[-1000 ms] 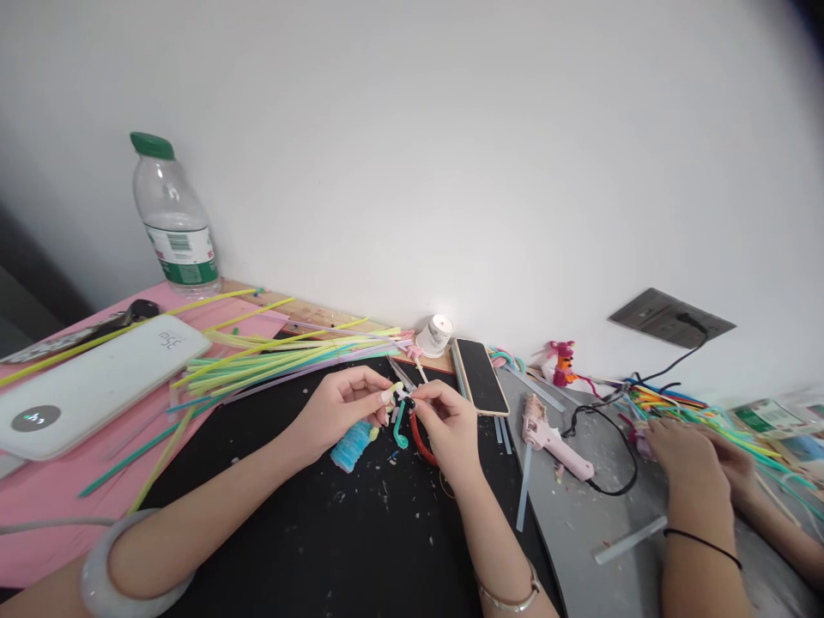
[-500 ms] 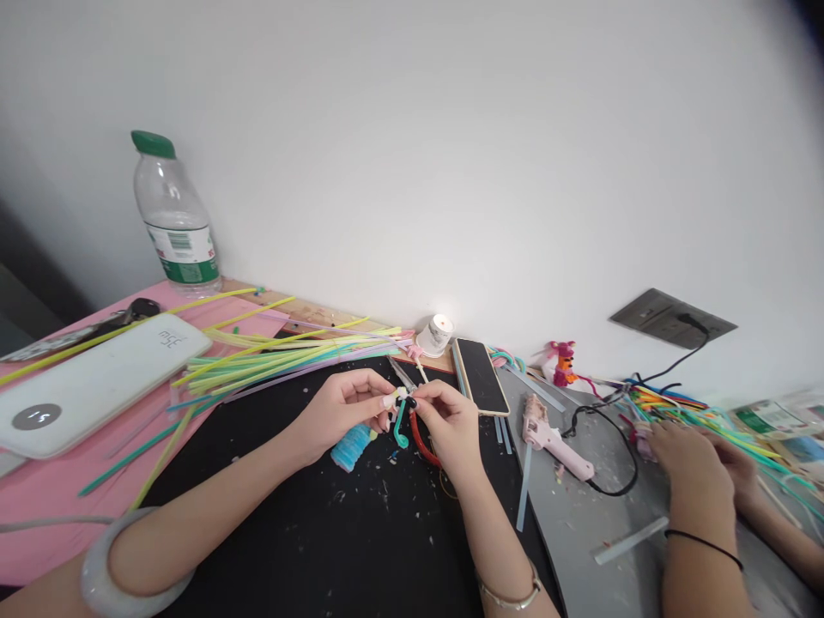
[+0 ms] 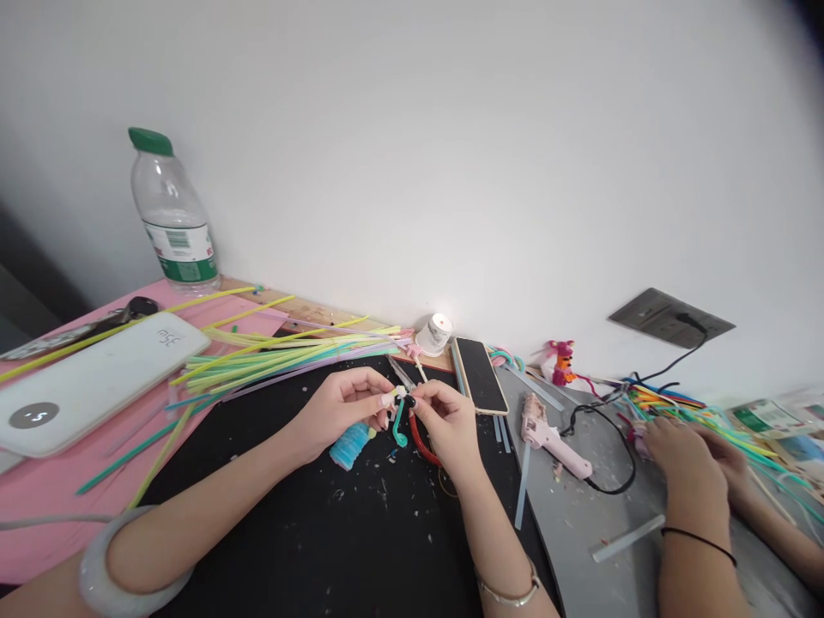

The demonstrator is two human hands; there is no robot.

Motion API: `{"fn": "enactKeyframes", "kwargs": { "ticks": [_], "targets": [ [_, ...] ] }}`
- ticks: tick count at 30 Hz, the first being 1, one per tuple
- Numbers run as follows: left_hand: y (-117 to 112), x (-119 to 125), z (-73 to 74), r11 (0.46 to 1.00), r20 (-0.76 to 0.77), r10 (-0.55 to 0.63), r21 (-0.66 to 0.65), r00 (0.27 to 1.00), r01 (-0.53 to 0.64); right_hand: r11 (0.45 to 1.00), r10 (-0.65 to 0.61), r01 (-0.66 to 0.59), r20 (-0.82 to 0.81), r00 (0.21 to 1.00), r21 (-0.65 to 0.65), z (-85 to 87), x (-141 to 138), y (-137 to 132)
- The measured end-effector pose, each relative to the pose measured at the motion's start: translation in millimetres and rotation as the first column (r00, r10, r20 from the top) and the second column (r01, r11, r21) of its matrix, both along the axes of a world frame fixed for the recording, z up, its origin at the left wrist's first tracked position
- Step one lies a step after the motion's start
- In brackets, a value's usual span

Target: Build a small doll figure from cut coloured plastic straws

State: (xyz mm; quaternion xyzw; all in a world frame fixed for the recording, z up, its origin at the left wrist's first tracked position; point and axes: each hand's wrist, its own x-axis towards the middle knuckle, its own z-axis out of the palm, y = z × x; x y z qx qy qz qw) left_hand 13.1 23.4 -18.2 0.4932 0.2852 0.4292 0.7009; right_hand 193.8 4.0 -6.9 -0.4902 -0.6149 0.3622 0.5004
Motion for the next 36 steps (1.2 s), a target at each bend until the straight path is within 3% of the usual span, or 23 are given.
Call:
{"fn": "enactKeyframes", "kwargs": {
  "ticks": [20,36],
  "targets": [
    [-3,3,7.5,0.989,-0.09,0.104,0.11,0.991,-0.093,0.997,0.058,-0.058,0.019,0.998,0.04,1.8,0,-1],
    [-3,3,8.7,0.987,-0.109,0.13,0.105,0.986,-0.118,0.998,0.029,-0.036,-0.154,0.988,-0.045,-2.0,-3,0]
  ]
}}
